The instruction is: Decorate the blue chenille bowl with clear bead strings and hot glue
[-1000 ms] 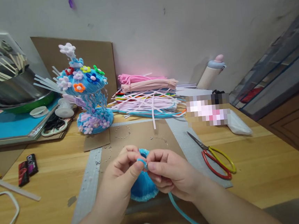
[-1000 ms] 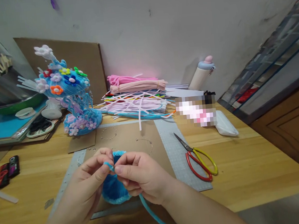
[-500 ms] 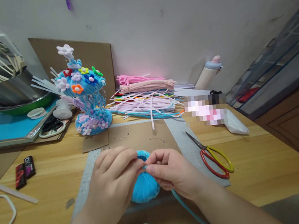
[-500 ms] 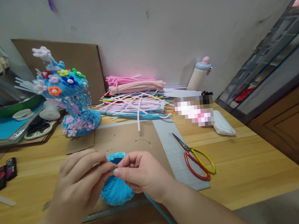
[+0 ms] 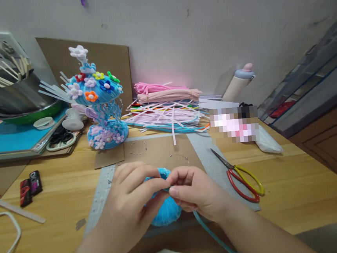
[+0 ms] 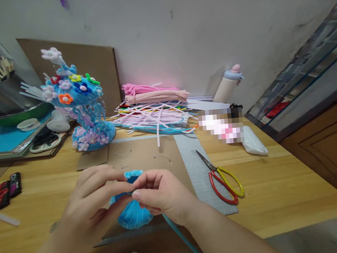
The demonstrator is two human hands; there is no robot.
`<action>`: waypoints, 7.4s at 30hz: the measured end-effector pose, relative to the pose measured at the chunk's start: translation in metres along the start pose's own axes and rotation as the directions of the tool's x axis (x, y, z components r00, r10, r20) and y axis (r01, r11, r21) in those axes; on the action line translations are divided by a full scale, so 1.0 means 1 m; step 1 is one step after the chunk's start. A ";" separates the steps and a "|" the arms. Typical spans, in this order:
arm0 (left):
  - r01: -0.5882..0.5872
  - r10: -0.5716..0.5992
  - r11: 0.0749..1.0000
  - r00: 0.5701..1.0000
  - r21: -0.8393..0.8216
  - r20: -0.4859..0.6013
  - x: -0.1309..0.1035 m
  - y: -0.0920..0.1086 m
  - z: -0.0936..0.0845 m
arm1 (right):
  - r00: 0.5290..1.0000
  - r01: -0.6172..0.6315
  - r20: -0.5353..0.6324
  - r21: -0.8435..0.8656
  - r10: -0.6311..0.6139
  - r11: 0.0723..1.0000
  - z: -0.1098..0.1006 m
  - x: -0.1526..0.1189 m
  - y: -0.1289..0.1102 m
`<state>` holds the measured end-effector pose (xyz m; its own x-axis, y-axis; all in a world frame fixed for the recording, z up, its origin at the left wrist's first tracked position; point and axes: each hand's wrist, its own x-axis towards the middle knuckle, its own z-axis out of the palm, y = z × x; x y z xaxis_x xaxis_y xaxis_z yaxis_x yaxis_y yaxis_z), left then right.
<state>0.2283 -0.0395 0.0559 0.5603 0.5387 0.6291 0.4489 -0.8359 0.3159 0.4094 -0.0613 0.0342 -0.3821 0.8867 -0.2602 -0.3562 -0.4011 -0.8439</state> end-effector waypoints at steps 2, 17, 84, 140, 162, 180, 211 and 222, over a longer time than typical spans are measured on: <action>0.127 -0.125 0.966 0.992 -0.224 0.025 0.001 0.000 0.002 | 0.998 -0.031 0.067 0.129 0.023 0.991 0.000 -0.002 -0.002; 0.472 -0.493 0.670 0.860 -0.574 0.131 0.000 -0.002 0.019 | 0.989 -0.072 0.137 0.165 0.050 0.984 -0.002 0.000 -0.001; 0.151 -0.169 0.971 0.982 -0.183 -0.089 -0.001 -0.001 0.008 | 0.997 0.079 -0.001 -0.108 -0.080 0.991 0.005 -0.011 -0.007; -0.252 0.244 0.936 0.968 0.246 0.066 -0.001 0.000 0.007 | 0.979 0.012 -0.164 -0.534 -0.117 0.846 0.002 -0.007 -0.002; 0.205 -0.522 -0.488 0.710 -0.848 0.473 0.005 0.005 -0.012 | 0.916 0.237 -0.224 -0.367 -0.333 0.899 -0.004 -0.006 -0.007; 0.297 -0.501 -0.467 0.687 -0.833 0.526 0.002 0.005 -0.013 | 0.932 0.238 -0.204 -0.280 -0.300 0.930 -0.003 -0.006 -0.009; 0.470 -0.658 0.186 0.712 -0.863 0.245 -0.003 0.012 0.019 | 0.972 0.231 0.001 -0.226 -0.236 0.946 0.007 -0.012 0.000; 0.020 -0.020 1.000 0.998 0.010 0.065 -0.003 -0.005 0.005 | 0.976 0.060 -0.140 -0.559 -0.165 0.827 0.005 -0.014 -0.010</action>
<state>0.2279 -0.0364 0.0483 0.5954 0.5614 0.5747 0.4668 -0.8240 0.3212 0.4144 -0.0710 0.0487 -0.1950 0.9641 -0.1804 0.1597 -0.1502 -0.9757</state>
